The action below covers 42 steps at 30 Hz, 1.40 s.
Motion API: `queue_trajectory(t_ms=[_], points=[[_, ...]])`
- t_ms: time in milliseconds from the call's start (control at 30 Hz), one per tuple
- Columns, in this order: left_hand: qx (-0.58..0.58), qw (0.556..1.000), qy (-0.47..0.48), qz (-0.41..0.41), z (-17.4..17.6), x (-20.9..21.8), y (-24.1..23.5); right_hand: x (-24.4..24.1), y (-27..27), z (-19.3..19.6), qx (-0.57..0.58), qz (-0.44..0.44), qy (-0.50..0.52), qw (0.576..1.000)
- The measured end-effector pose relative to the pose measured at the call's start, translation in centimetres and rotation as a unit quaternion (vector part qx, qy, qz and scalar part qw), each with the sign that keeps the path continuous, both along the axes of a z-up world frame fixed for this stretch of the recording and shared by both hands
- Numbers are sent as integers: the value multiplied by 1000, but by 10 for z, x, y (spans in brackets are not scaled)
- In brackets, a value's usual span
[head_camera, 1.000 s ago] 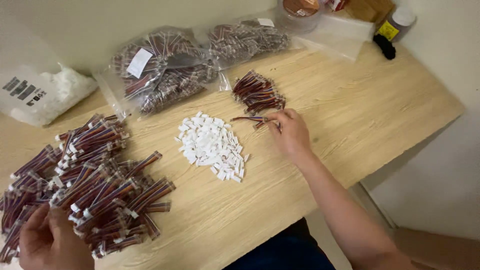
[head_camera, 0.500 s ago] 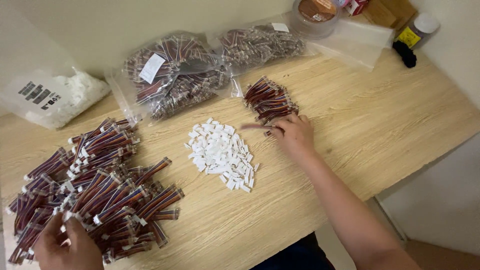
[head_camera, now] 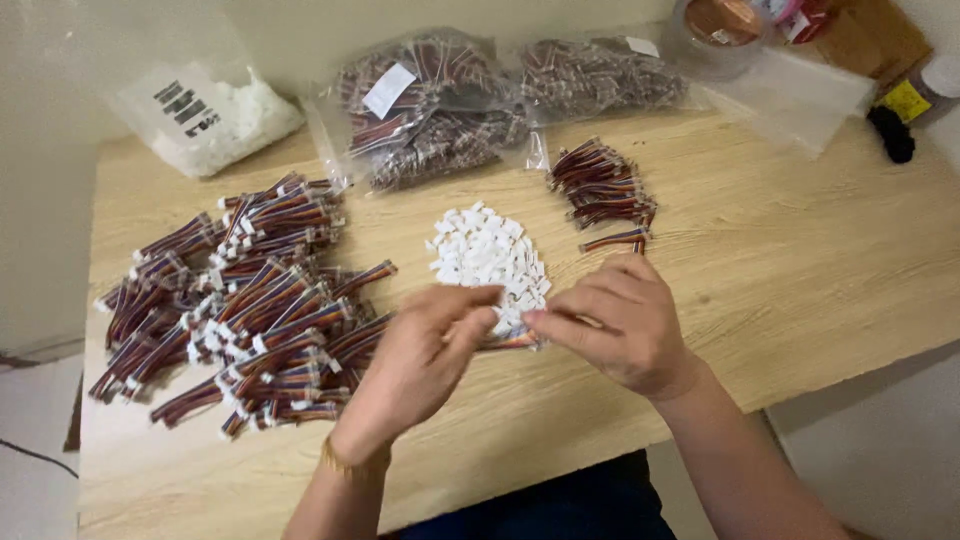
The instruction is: Assembling multi-colored wire bundles into white plastic connector housings by hand
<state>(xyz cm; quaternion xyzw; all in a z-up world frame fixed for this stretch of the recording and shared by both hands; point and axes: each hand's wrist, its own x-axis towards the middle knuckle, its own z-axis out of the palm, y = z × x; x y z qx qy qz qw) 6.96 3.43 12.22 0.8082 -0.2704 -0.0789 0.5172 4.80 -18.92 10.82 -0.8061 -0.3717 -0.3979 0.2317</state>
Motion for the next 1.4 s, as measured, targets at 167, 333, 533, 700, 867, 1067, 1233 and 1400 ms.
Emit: queue_trajectory(t_ms=[167,333,533,700,867,1067,1233,1400], points=[[-124,964,217,-87,-38,-17,-10,-12,-2,-1,-21,29,2,999],[-184,942,273,-70,-50,-28,-10,-20,3,-5,-5,39,20,999],[-200,952,226,57,-58,-30,-15,-34,18,-15,277,11,395,876],[-151,966,187,95,-70,-34,-28,-40,23,-39,365,6,483,795],[-172,959,212,71,-67,-37,-26,-38,24,-34,371,-40,477,795],[-158,957,235,64,-66,-40,-16,-39,27,-22,354,-59,462,811],[-145,960,230,65,-65,-41,-16,-41,26,-22,343,-56,461,816],[-152,956,241,75,-75,-42,-18,-42,22,-12,296,-51,451,840]])
